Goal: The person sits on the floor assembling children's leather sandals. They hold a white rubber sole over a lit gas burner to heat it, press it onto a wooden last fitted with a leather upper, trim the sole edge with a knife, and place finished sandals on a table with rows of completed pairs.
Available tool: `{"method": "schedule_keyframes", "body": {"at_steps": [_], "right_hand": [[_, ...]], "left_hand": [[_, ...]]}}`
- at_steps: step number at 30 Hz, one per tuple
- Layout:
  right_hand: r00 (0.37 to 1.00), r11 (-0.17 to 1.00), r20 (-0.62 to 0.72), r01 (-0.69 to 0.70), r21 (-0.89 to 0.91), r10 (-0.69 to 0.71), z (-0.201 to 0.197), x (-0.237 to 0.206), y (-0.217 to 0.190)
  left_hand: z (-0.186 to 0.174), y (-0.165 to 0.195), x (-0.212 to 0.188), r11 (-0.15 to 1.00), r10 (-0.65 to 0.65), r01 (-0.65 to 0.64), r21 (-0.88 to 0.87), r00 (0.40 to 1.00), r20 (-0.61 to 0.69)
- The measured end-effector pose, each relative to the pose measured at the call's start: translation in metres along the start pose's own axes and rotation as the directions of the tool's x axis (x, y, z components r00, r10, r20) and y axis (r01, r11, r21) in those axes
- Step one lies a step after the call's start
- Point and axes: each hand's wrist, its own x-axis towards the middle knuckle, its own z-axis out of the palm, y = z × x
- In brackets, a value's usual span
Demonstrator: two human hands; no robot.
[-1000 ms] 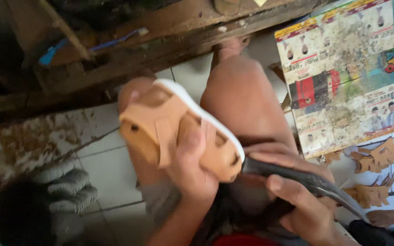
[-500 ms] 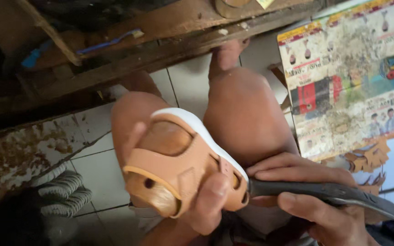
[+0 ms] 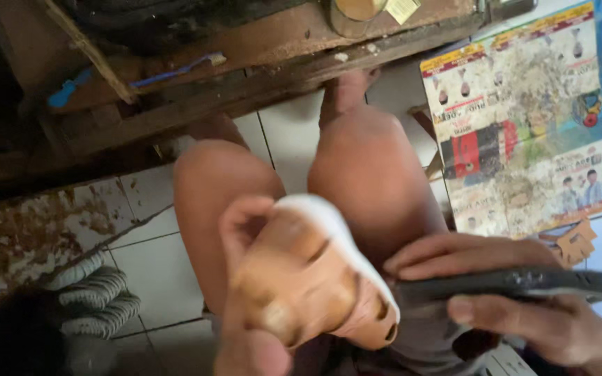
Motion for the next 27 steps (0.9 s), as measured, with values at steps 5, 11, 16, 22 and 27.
{"method": "schedule_keyframes", "body": {"at_steps": [5,11,16,22,27], "right_hand": [[1.000,0.999,-0.002,0.014,0.049,-0.014,0.009,-0.011,0.007],[0.995,0.975,-0.055,0.068,-0.213,-0.082,0.025,0.001,0.006],[0.995,0.977,-0.098,-0.005,-0.214,-0.016,0.028,0.008,-0.003],[0.972,0.985,-0.167,-0.154,0.075,0.164,0.029,0.019,-0.017],[0.999,0.971,0.041,0.029,-0.238,-0.020,0.013,0.035,-0.029]], "left_hand": [[0.008,0.015,-0.013,0.866,-0.106,0.296,0.404,0.897,-0.430],[-0.018,0.010,-0.024,0.833,-0.018,0.200,0.515,0.942,-0.336],[-0.019,0.020,-0.019,0.805,-0.081,0.265,0.530,0.935,-0.344],[-0.012,0.026,-0.002,0.863,-0.164,0.338,0.375,0.891,-0.425],[-0.015,0.021,-0.002,0.869,-0.218,0.378,0.319,0.871,-0.439]]}}
